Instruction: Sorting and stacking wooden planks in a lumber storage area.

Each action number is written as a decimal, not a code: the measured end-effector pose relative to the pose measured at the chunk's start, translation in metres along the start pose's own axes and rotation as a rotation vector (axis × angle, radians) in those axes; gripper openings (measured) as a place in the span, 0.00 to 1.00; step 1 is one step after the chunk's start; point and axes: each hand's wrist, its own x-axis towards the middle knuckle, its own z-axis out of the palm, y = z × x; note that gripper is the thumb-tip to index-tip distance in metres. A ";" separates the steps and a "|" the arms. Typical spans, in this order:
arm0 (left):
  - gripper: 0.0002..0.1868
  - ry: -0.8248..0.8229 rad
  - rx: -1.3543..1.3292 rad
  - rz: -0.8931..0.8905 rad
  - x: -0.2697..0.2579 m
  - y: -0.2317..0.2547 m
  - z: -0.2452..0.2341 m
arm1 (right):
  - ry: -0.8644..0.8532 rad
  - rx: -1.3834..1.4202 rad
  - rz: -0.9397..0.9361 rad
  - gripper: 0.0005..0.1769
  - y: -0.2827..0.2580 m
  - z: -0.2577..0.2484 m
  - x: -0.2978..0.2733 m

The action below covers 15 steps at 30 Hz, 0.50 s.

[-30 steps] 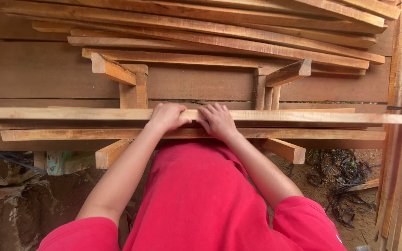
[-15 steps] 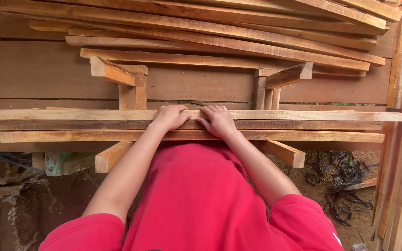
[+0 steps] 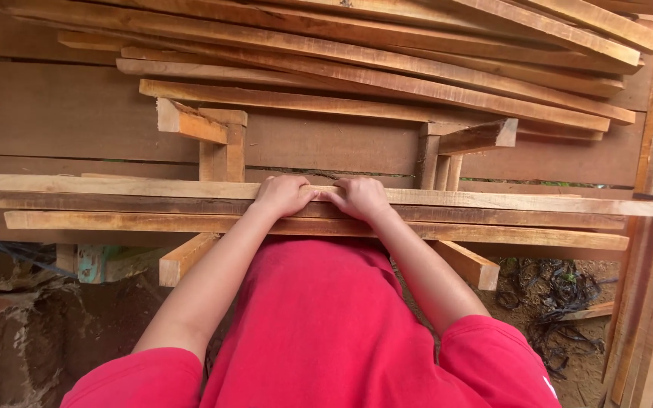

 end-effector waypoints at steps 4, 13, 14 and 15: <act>0.25 -0.013 0.009 -0.032 0.001 0.006 -0.013 | -0.100 -0.041 0.094 0.40 -0.002 -0.013 0.002; 0.24 -0.019 -0.025 -0.018 -0.004 0.008 -0.013 | -0.198 0.004 0.102 0.41 0.004 -0.013 0.006; 0.25 -0.019 -0.002 -0.034 0.002 0.007 -0.010 | -0.230 0.029 0.112 0.41 0.004 -0.018 0.008; 0.27 -0.018 0.020 -0.050 0.008 0.005 -0.006 | -0.261 0.054 0.122 0.41 0.003 -0.024 0.009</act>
